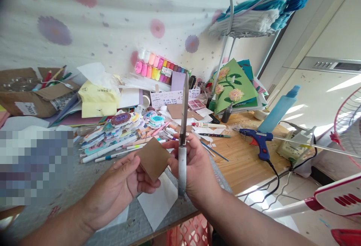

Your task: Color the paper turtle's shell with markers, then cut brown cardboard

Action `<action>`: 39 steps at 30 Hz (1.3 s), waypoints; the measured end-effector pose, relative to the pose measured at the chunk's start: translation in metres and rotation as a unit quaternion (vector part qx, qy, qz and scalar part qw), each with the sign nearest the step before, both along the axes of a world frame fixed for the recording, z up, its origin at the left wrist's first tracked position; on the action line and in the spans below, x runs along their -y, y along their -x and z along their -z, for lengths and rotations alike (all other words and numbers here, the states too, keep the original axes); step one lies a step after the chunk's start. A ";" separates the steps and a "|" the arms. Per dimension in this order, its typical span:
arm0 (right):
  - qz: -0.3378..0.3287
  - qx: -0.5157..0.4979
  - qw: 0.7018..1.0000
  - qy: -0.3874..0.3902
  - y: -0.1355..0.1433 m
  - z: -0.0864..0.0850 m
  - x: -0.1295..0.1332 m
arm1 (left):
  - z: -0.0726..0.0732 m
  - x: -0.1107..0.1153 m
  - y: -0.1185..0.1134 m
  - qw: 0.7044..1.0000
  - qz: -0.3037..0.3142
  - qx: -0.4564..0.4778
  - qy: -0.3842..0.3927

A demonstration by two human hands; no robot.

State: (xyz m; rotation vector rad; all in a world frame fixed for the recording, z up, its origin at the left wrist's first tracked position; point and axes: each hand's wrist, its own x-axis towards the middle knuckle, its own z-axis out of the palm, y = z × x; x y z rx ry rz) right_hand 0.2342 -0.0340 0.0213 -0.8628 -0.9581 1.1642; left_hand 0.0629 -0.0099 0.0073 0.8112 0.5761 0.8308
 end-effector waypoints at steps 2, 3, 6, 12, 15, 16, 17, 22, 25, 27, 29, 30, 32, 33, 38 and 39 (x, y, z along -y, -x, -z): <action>0.004 -0.010 1.000 0.008 0.003 0.000 0.000 | 0.000 0.003 -0.002 1.000 0.006 0.006 0.020; 0.007 -0.015 1.000 0.011 0.005 0.000 0.000 | 0.000 0.004 -0.003 0.999 0.002 0.009 0.032; 0.009 -0.028 0.999 0.016 0.008 -0.001 0.000 | 0.002 0.005 -0.004 0.998 -0.020 0.011 0.058; 0.010 -0.016 1.000 0.009 0.017 0.004 0.000 | 0.006 0.004 -0.005 0.999 -0.025 0.021 0.043; -0.002 -0.009 1.000 0.008 0.023 0.005 0.000 | 0.008 0.004 -0.006 0.998 -0.037 0.012 0.044; -0.006 -0.005 1.000 0.006 0.024 0.005 0.000 | 0.008 0.003 -0.006 0.998 -0.044 0.007 0.043; -0.009 0.000 1.000 0.002 0.024 0.004 0.000 | 0.007 0.003 -0.006 0.998 -0.050 0.004 0.040; -0.019 -0.003 1.000 0.003 0.021 0.001 -0.001 | 0.004 0.002 -0.003 0.996 -0.086 -0.005 0.003; -0.030 -0.012 0.999 0.034 0.018 0.000 -0.004 | 0.003 0.001 -0.002 0.994 -0.098 -0.030 -0.033; -0.026 -0.006 0.998 0.052 0.017 -0.001 -0.005 | 0.003 0.002 -0.002 0.992 -0.102 -0.052 -0.053; -0.019 0.006 0.998 0.062 0.018 -0.001 -0.005 | 0.002 0.002 -0.003 0.990 -0.104 -0.071 -0.064; -0.018 0.008 0.998 0.064 0.019 -0.001 -0.005 | 0.002 0.002 -0.003 0.989 -0.106 -0.075 -0.064; -0.016 0.002 0.998 0.064 0.021 -0.001 -0.004 | 0.003 0.003 -0.004 0.990 -0.110 -0.074 -0.056; -0.017 -0.004 0.998 0.064 0.022 0.000 -0.004 | 0.003 0.003 -0.004 0.990 -0.109 -0.071 -0.052; -0.028 -0.012 0.998 0.061 0.028 0.001 -0.002 | 0.002 0.006 -0.004 0.992 -0.088 -0.070 -0.051; -0.030 -0.010 0.998 0.059 0.028 0.001 -0.002 | 0.001 0.006 -0.004 0.992 -0.092 -0.070 -0.053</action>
